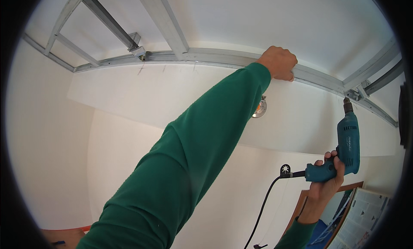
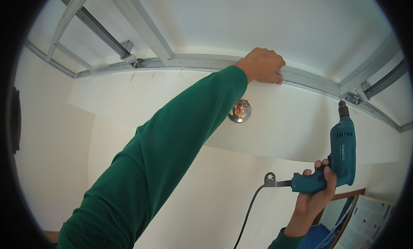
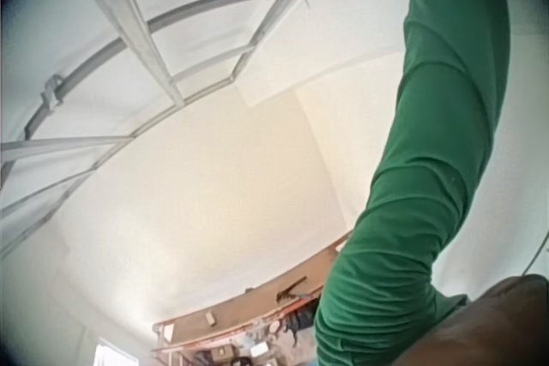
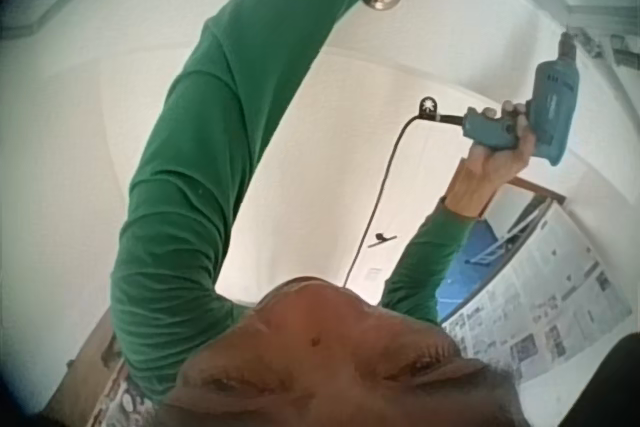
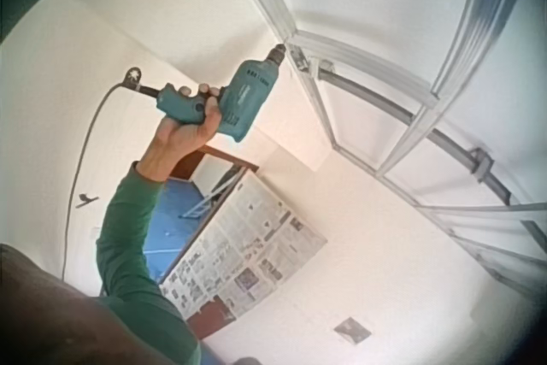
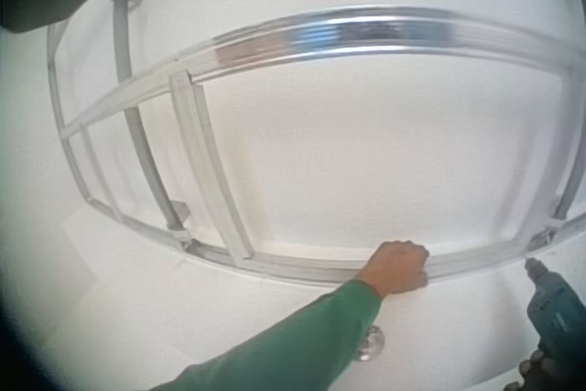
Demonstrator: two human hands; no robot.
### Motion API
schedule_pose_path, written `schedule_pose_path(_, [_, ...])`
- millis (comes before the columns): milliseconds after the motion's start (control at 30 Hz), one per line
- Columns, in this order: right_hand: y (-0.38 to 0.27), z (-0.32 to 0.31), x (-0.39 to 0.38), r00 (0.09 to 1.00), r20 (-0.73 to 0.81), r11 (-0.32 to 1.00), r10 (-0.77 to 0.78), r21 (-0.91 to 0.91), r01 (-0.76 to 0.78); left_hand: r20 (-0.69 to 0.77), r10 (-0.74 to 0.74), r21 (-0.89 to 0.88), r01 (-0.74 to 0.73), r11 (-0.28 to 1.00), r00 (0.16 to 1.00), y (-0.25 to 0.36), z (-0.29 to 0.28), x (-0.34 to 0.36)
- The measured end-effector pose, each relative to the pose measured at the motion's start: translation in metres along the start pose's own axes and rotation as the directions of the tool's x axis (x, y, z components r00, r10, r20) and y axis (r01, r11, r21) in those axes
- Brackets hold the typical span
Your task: The person measures and marks a metal strip, cuts it with shears, and then uses a drill to attach the strip to the ceiling. The person also uses a staple gun to secure the strip.
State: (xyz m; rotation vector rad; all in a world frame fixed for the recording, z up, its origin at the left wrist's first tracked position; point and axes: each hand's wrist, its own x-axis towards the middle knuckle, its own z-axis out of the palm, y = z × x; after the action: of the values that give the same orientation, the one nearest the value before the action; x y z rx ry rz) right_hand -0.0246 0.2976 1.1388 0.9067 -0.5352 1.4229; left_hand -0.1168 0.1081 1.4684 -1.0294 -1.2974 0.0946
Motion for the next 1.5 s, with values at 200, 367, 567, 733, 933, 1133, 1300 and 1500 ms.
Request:
schedule_pose_path(200, [0.003, -0.002, 0.004, 0.999, -0.026, 0.999, 0.035, -0.007, -0.035, -0.054, 0.039, -0.045, -0.042, 0.998, 0.998, 0.002, 0.002, 0.0])
schedule_pose_path(367, [0.004, -0.008, 0.006, 0.998, -0.027, 0.998, 0.062, -0.012, -0.062, -0.051, 0.05, -0.034, -0.052, 0.998, 0.997, -0.001, 0.004, 0.005])
schedule_pose_path(567, [0.006, -0.016, 0.012, 0.996, -0.001, 0.996, 0.085, 0.007, -0.085, -0.019, 0.026, -0.057, -0.027, 0.998, 0.999, 0.002, 0.0, 0.007])
schedule_pose_path(733, [0.01, -0.018, 0.015, 0.996, 0.002, 0.996, 0.087, -0.009, -0.087, -0.063, 0.069, -0.007, -0.07, 0.998, 0.996, -0.001, 0.001, 0.001])
schedule_pose_path(933, [0.012, -0.013, 0.009, 0.995, -0.019, 0.994, 0.1, 0.049, -0.099, -0.071, 0.037, -0.018, -0.038, 0.999, 0.997, -0.006, -0.001, -0.013])
schedule_pose_path(1133, [0.008, 0.0, 0.001, 0.992, -0.031, 0.99, 0.119, 0.075, -0.117, 0.074, -0.097, -0.031, 0.1, 0.995, 0.992, 0.014, -0.029, -0.04])
schedule_pose_path(1300, [0.007, 0.0, 0.009, 0.993, 0.0, 0.987, 0.114, 0.11, -0.113, 0.088, -0.133, -0.039, 0.136, 0.99, 0.987, 0.015, -0.034, -0.042])
schedule_pose_path(1500, [0.01, -0.006, 0.015, 0.993, 0.015, 0.983, 0.119, 0.142, -0.12, 0.035, -0.134, -0.086, 0.136, 0.987, 0.99, 0.012, -0.025, -0.04])
